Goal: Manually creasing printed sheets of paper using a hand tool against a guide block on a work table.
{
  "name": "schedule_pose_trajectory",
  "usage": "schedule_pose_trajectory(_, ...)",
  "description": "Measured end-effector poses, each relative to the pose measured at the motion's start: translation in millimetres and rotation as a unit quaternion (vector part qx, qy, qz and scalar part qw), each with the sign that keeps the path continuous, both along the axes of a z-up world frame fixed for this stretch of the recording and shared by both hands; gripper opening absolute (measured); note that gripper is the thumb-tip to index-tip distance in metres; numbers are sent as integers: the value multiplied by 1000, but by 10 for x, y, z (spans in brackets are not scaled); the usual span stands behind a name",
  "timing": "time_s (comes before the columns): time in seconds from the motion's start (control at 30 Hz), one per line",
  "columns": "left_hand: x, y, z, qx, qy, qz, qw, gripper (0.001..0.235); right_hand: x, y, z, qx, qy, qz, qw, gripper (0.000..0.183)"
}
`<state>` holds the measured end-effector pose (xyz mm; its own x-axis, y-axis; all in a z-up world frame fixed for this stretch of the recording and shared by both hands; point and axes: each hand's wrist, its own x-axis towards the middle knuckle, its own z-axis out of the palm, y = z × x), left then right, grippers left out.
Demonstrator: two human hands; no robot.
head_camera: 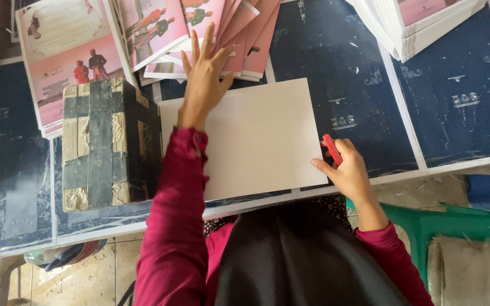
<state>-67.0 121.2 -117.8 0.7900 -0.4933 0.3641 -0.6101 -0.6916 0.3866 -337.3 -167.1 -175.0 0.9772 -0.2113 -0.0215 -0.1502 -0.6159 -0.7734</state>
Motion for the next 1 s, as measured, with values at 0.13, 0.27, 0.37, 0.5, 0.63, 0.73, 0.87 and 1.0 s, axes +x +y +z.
schedule_pose_trajectory(0.13,-623,-318,-334,-90,-75,-23,993,38,20,19,56,0,7,-9,1000,39)
schedule_pose_trajectory(0.27,-1284,-859,-821,-118,86,-45,988,13,-23,40,272,183,-22,-46,982,20)
schedule_pose_trajectory(0.37,-1740,-1220,-522,-68,128,-11,989,23,-53,30,278,335,-29,-63,940,21)
schedule_pose_trajectory(0.5,-2036,-1567,-265,33,234,-4,972,53,-82,-81,8,351,-57,-88,931,19)
schedule_pose_trajectory(0.63,-1965,-1605,-457,53,230,4,972,47,-85,-16,169,350,-57,-106,929,17)
schedule_pose_trajectory(0.73,-1961,-1593,-435,21,247,2,969,49,-79,-28,141,345,-53,-108,931,18)
schedule_pose_trajectory(0.87,-2029,-1562,-256,33,264,-1,964,54,-89,-51,141,348,-51,-102,931,17)
schedule_pose_trajectory(1.0,-2024,-1573,-231,61,263,-19,963,49,-175,-113,53,340,-40,-57,938,22)
